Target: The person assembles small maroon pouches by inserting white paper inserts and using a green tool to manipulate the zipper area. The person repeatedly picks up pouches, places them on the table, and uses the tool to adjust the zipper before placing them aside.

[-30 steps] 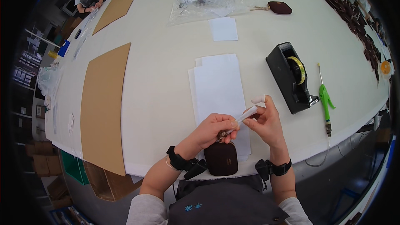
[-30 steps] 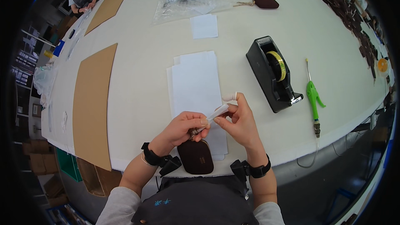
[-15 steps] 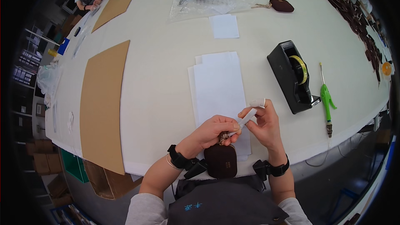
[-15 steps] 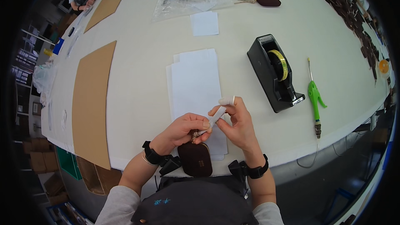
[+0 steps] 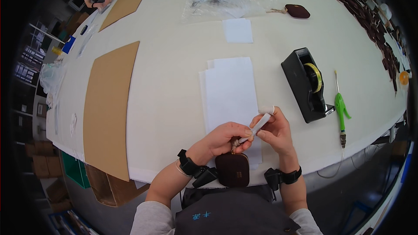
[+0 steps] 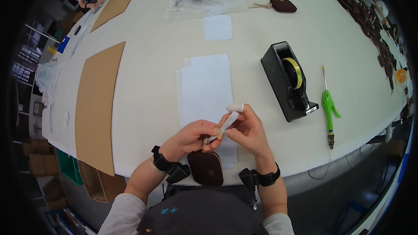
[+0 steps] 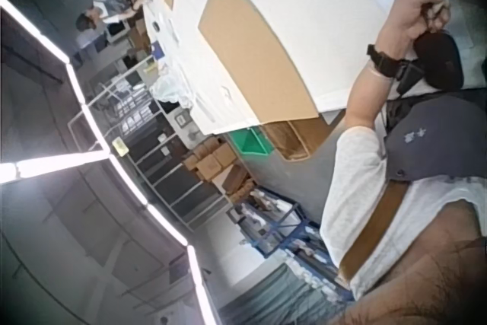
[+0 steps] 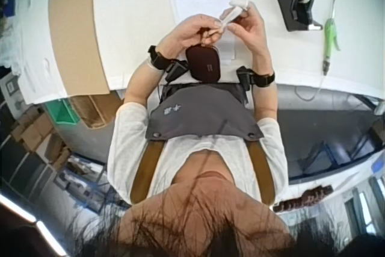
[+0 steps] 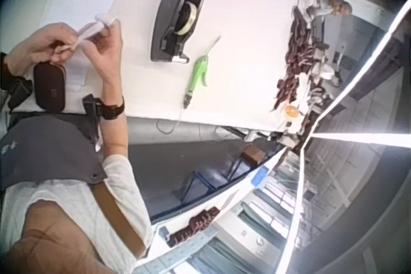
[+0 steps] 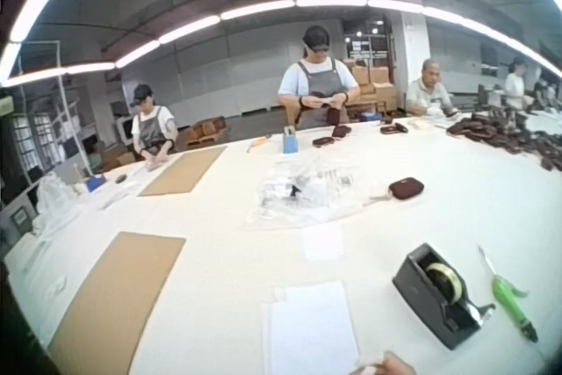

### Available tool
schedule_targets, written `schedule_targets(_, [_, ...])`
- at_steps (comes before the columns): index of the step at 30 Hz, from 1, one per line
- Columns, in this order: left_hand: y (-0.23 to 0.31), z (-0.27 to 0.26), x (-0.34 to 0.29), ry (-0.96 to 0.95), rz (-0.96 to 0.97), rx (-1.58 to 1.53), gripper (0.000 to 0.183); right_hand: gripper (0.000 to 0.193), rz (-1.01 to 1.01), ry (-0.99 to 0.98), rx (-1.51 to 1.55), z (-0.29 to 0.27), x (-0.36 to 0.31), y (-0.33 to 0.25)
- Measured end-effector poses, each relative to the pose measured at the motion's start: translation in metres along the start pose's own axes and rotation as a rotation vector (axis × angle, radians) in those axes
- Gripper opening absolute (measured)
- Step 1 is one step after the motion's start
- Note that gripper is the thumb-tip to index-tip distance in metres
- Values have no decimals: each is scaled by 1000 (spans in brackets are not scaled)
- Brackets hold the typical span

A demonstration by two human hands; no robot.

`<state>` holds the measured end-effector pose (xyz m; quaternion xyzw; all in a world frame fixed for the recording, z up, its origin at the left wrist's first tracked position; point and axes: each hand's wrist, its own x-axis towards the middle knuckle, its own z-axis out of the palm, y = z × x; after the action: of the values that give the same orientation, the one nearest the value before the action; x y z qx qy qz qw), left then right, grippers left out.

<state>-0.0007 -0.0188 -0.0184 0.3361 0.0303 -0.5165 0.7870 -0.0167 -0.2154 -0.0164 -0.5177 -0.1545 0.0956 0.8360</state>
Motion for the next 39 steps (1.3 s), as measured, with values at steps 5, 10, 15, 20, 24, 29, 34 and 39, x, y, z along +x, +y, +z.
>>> schedule_targets(5, [-12,6,3,141,144,184,19,36,120,196,-87,5,1,4])
schedule_targets(10, [-24,8,2,261,358,1044,24,34,103,423,-142,-4,-1,4])
schedule_targets(15, [-35,10,-8,315,370,1140,22,44,141,404,-90,4,4,8])
schedule_targets(20, [-25,-2,-14,244,268,901,24,46,225,335,-119,4,5,3])
schedule_targets(24, [-21,-5,-15,146,232,688,23,51,232,269,-132,0,2,3])
schedule_targets(29, [-1,-22,-18,277,309,445,20,59,194,288,-132,4,7,5])
schedule_targets(34, [24,-35,-34,521,477,403,20,53,236,335,-148,-3,7,2])
schedule_targets(39, [22,-36,-32,612,552,519,19,44,322,248,-271,1,4,-3])
